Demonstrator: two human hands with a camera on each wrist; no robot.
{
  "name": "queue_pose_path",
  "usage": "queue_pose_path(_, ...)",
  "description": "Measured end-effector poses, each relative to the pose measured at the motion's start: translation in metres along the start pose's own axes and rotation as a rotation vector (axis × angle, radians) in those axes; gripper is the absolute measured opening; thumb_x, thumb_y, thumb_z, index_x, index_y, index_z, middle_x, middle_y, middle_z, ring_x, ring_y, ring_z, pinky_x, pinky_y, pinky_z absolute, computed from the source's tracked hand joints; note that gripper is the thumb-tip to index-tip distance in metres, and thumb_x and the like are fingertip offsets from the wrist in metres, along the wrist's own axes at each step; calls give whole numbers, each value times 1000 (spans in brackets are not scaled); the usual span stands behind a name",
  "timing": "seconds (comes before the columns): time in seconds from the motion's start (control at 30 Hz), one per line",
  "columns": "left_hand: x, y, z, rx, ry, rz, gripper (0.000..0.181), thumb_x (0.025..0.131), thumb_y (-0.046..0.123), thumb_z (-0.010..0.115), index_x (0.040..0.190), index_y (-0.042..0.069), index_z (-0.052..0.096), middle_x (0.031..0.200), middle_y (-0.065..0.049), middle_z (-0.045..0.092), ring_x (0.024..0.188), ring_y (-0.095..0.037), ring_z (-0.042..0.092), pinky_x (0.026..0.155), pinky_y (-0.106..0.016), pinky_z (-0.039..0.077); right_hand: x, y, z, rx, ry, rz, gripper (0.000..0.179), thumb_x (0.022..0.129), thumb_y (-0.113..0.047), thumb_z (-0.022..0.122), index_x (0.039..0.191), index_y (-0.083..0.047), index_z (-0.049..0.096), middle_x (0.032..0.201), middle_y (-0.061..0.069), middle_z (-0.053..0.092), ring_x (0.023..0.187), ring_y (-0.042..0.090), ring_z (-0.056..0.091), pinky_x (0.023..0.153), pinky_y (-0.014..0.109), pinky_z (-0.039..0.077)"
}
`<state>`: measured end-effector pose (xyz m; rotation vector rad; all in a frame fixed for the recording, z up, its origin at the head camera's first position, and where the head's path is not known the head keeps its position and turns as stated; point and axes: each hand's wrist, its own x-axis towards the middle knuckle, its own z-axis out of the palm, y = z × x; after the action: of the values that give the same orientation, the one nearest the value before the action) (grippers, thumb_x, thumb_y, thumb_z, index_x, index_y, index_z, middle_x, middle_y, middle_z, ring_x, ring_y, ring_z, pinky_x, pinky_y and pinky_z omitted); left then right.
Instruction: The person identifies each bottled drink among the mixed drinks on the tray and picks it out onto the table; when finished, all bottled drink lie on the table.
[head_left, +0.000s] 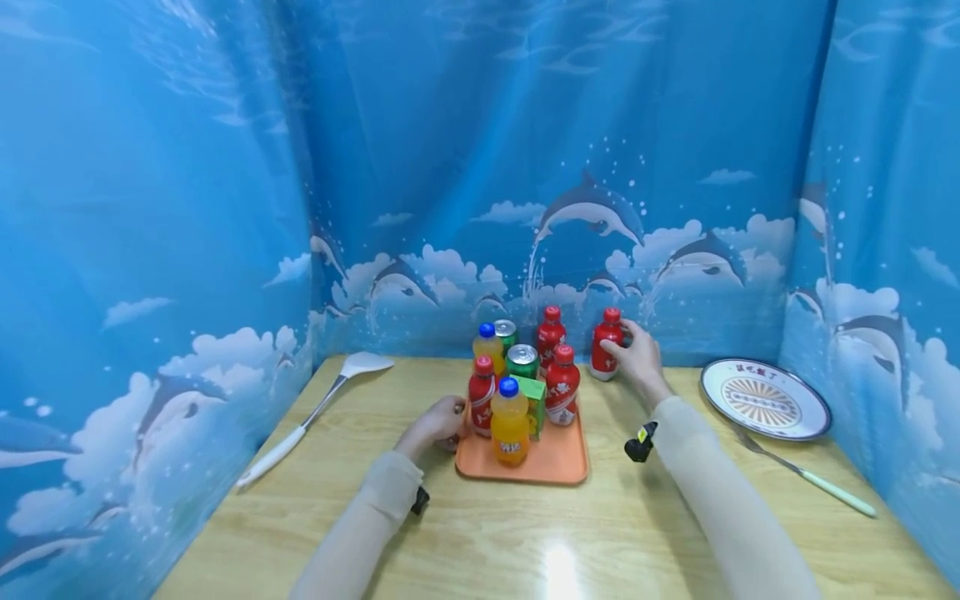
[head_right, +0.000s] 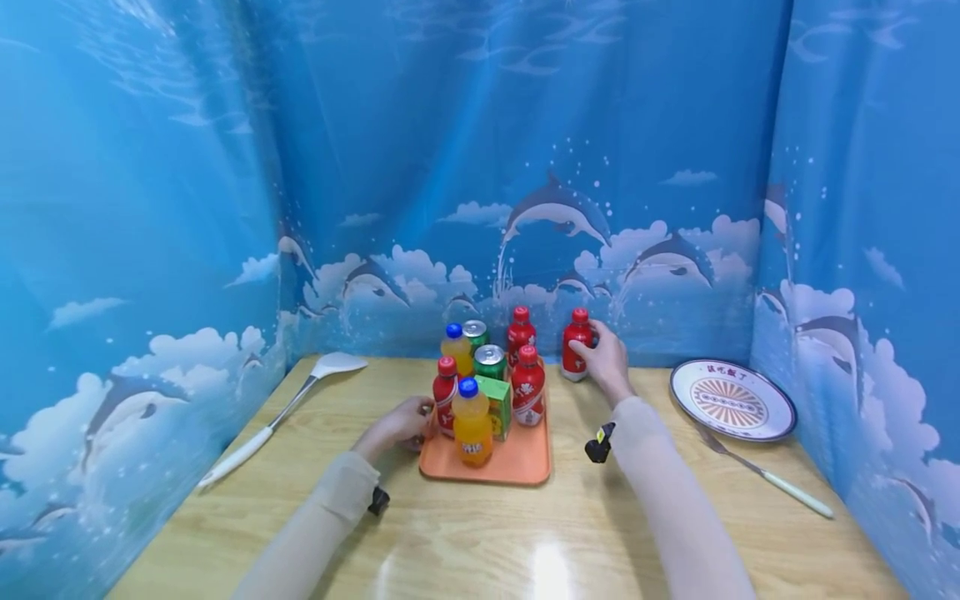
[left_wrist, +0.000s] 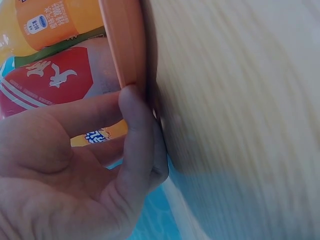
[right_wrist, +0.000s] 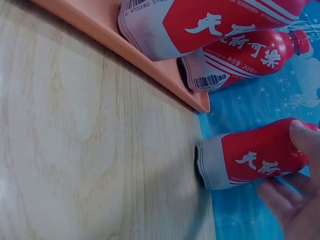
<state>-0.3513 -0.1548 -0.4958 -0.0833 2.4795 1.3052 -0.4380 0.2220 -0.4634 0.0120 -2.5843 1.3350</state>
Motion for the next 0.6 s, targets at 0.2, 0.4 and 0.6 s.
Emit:
queue_pose_path(0.2, 2, -2, 1, -23, -13, 16, 73, 80, -12, 60, 151, 1, 50, 106, -17, 63, 63, -14, 54, 48, -21, 53, -5, -5, -6, -53, 29, -34, 72, 105, -32, 64, 164, -5, 34, 161, 26, 46, 146, 47, 45, 120, 64, 43)
queue_pose_path(0.4, 0, -2, -2, 1, -32, 3, 71, 86, -7, 60, 155, 2, 47, 120, -19, 65, 66, -15, 55, 50, -22, 55, -15, -17, -10, 7, 184, -176, 54, 106, -31, 61, 150, -2, 51, 141, 27, 54, 127, 44, 55, 108, 59, 50)
queue_pose_path(0.6, -2, 2, -3, 13, -31, -11, 70, 87, -7, 59, 155, 3, 47, 123, -21, 64, 64, -15, 56, 50, -22, 54, -33, -29, -9, 71, 147, -346, 50, 107, -33, 60, 148, -5, 55, 135, 23, 56, 117, 38, 60, 101, 59, 56)
